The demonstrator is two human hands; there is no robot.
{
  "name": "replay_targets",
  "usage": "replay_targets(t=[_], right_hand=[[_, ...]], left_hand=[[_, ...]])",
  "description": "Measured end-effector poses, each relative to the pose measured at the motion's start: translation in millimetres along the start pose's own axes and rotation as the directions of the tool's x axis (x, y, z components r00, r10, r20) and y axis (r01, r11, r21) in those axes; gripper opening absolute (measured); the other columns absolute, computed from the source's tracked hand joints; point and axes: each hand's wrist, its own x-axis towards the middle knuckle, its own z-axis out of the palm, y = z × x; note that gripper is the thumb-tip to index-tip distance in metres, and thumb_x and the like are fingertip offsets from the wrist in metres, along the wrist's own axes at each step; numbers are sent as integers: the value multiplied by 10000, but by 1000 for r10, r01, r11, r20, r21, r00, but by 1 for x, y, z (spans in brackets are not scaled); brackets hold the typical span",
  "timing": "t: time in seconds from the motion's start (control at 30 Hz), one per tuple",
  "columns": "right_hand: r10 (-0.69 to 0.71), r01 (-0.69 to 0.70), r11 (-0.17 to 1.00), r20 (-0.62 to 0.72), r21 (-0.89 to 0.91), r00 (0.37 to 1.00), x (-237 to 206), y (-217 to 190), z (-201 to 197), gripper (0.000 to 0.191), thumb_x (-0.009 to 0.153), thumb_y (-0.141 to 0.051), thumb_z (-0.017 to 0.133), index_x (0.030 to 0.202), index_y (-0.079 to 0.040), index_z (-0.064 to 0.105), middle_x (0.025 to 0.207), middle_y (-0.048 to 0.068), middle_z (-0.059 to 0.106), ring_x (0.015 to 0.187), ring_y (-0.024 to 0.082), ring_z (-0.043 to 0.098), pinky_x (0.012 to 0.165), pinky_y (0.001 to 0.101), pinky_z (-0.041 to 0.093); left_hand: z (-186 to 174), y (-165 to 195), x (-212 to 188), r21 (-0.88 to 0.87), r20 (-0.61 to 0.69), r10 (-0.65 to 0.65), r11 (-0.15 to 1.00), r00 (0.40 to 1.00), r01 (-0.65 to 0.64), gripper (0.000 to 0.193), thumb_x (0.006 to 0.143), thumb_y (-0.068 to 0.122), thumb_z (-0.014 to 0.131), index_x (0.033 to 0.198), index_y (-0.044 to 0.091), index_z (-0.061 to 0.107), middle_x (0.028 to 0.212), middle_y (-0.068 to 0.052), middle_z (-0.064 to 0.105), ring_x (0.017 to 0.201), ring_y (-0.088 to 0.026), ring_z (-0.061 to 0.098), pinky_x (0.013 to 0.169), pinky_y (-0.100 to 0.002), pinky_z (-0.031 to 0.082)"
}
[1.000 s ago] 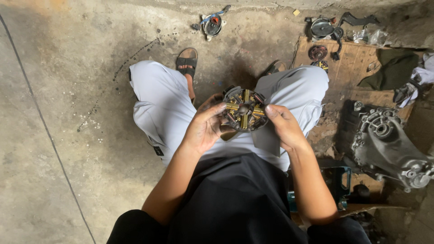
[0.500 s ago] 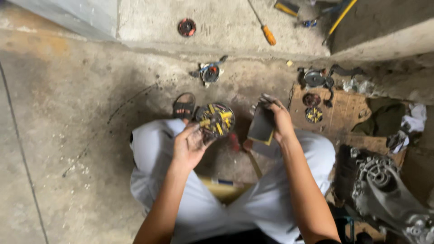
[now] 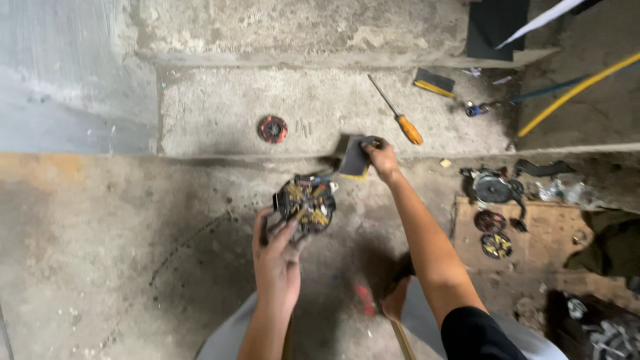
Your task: The person sits on the floor and cleans a circular mechanical component with brass-colored segments using a sanding block and a screwdriver. They rotate the component, scrape its surfaces, and wipe it with the sanding block.
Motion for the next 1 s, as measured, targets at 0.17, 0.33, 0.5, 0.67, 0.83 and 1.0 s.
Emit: replay_targets(t=[0.17, 0.33, 0.5, 0.67, 0.83, 1.0], right_hand=[[-629, 6, 304, -196, -953, 753, 53, 5, -28, 437, 951, -367, 705, 1264, -71, 631, 1214, 212, 617, 1116, 420, 598, 912, 531, 487], [-554, 92, -192, 185, -977, 812, 83, 19, -61, 250, 1060, -199, 586, 1287, -94, 591, 1159, 139, 684, 1028, 366, 691, 878, 540, 519], [-601, 377, 457, 34, -806, 799, 54, 20, -68, 229, 1006, -19, 478, 1228, 4, 530, 1083, 194, 642, 924, 354, 635, 788, 458, 515], [-428, 425, 876, 38, -229, 903, -38, -15, -88, 217, 1065, -107, 531, 1263, -28, 569, 989, 39, 678, 753, 118, 571, 652, 303, 461], [-688, 658, 589, 135, -470, 713, -191, -41, -132, 150, 1016, -150, 640, 1048, -12, 690, 843, 83, 656, 743, 143, 599, 711, 272, 485], [-826, 627, -19, 366, -779, 430, -332, -69, -184, 176, 813, -271, 771, 937, -146, 785, 834, 19, 686, 713, 193, 679, 655, 314, 520]], left_hand=[[-42, -23, 19, -154, 56, 78, 986, 995, -68, 436, 930, -64, 694, 1321, 70, 554, 1124, -98, 638, 962, -197, 627, 731, -324, 510], [-53, -34, 20, -224, 60, 89, 972, 994, -73, 457, 866, -20, 686, 1291, 89, 556, 1229, -94, 648, 1114, -247, 642, 911, -412, 546], [-38, -40, 13, -323, 156, 87, 946, 984, -33, 450, 873, 10, 696, 1288, 121, 561, 1264, -109, 633, 1184, -299, 608, 1003, -517, 522], [-30, -34, 1, -452, 327, 49, 885, 944, 111, 509, 839, 15, 694, 1308, 167, 567, 1325, -121, 621, 1227, -322, 604, 1001, -541, 514], [-24, -20, -28, -503, 573, 84, 822, 815, 269, 498, 930, 68, 658, 1413, 56, 539, 1402, -177, 590, 1268, -330, 579, 1077, -504, 504], [-40, -17, -109, -505, 591, 91, 817, 801, 280, 552, 880, 89, 653, 1418, 71, 531, 1383, -177, 610, 1249, -326, 597, 1053, -510, 508]])
